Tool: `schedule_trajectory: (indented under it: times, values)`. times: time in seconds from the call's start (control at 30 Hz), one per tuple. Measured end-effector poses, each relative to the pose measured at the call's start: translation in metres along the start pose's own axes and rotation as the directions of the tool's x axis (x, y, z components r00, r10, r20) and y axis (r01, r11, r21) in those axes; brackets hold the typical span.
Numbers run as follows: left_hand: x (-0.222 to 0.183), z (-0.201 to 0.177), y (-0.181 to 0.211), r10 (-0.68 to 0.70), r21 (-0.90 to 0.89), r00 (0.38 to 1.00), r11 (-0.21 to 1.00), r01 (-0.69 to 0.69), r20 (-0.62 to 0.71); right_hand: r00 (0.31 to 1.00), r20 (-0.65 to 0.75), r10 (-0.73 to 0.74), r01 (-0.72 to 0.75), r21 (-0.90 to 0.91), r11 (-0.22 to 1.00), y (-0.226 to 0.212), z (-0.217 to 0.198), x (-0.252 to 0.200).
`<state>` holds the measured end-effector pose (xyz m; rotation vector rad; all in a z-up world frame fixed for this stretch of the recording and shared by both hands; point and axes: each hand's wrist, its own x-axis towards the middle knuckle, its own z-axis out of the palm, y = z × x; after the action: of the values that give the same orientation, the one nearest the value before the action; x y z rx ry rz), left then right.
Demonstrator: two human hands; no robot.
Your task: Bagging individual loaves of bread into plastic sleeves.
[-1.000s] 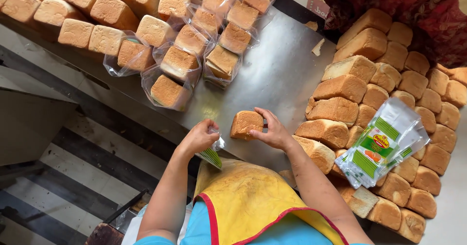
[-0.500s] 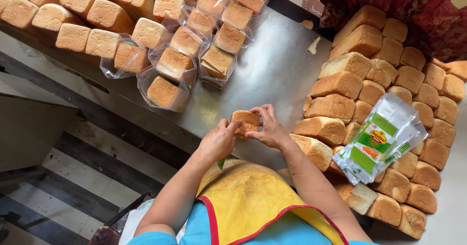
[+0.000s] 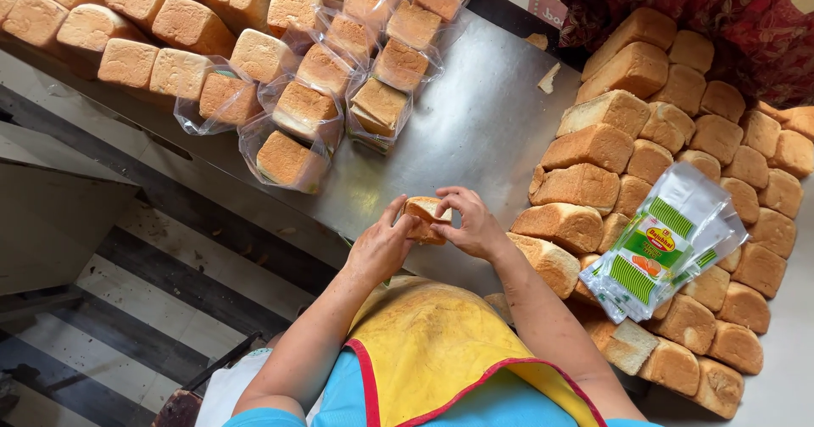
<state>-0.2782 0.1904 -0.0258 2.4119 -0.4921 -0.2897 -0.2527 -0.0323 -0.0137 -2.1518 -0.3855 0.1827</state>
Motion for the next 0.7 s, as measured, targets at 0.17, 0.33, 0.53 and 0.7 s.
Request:
schedule_trajectory:
  times: [0.17, 0.33, 0.53, 0.7]
  values:
    - [-0.001, 0.008, -0.004, 0.030, -0.012, 0.999, 0.999, -0.031, -0.045, 1.000, -0.009, 0.007, -0.008, -0.077, 0.997, 0.003, 0.003, 0.000]
    - [-0.001, 0.013, -0.006, 0.038, -0.010, 0.994, 0.999, -0.039, -0.104, 0.999, 0.036, 0.022, -0.019, -0.068, 0.997, 0.018, 0.008, -0.004]
    - [-0.001, 0.004, -0.004, 0.037, -0.028, 0.994, 0.999, -0.041, -0.106, 0.997, -0.071, -0.023, 0.013, -0.144, 0.989, 0.012, 0.004, -0.003]
    - [0.000, -0.018, 0.009, -0.097, -0.072, 0.995, 0.993, 0.095, -0.028, 0.966, 0.008, 0.260, -0.259, -0.059, 0.964, 0.005, 0.005, -0.003]
